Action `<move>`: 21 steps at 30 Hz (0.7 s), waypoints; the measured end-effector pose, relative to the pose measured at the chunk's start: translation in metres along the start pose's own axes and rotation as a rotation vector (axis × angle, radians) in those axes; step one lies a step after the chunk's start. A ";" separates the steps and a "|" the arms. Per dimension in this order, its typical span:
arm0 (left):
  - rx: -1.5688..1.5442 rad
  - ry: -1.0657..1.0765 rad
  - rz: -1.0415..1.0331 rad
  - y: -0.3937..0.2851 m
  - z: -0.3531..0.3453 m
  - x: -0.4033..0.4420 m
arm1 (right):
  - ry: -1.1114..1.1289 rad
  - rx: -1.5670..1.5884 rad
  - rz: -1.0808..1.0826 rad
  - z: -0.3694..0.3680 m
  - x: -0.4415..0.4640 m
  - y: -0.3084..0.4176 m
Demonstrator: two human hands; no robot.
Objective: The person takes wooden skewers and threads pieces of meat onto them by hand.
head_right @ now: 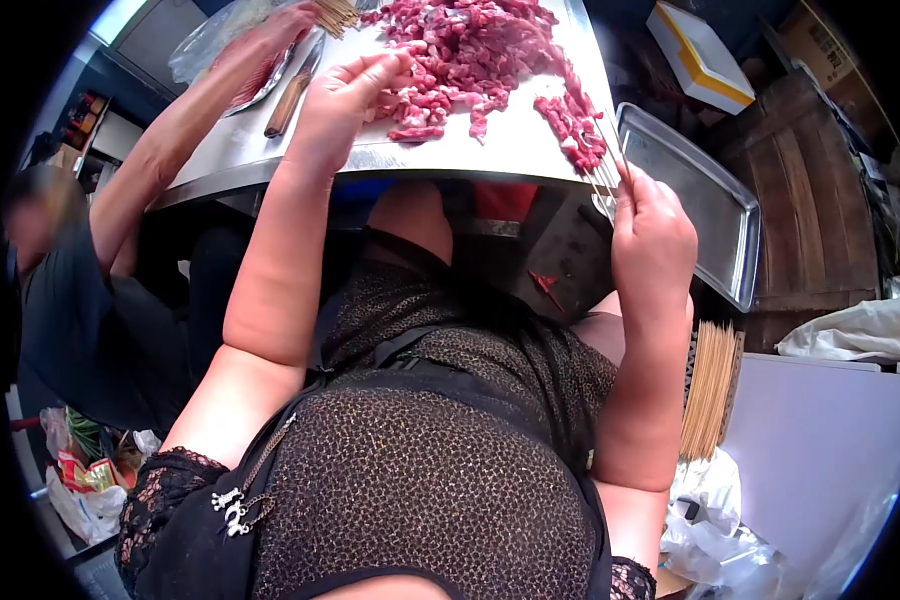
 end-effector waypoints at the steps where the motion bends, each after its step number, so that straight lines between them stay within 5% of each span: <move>1: 0.232 0.042 -0.067 0.004 0.005 0.002 | 0.129 -0.135 -0.081 -0.011 0.002 -0.010; 4: 1.027 0.209 -0.162 0.006 -0.005 -0.009 | -0.018 -0.298 0.199 -0.019 0.003 -0.002; 8: 1.379 0.184 -0.118 0.016 -0.005 -0.013 | -0.099 -0.063 0.126 0.006 -0.005 0.028; 10: 1.325 0.164 -0.129 0.009 -0.005 -0.010 | 0.269 0.618 -0.193 -0.006 -0.013 0.027; 12: 0.903 0.069 -0.121 0.007 0.000 -0.005 | 0.322 0.757 -0.360 -0.017 -0.020 0.027; 15: 0.117 0.139 0.132 0.018 -0.011 -0.002 | 0.296 0.814 -0.303 -0.047 -0.031 0.023; 21: -0.339 0.182 0.299 0.038 -0.049 -0.017 | 0.285 0.731 -0.318 -0.064 -0.046 0.031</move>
Point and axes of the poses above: each hand's wrist, its own x-axis towards the middle knuckle, its own z-axis out of the back of the hand, y = z × x, the point moved 5 cm from there along x, towards the middle knuckle, and after that the axes turned 1 degree about -x, right-handed, at the moved point
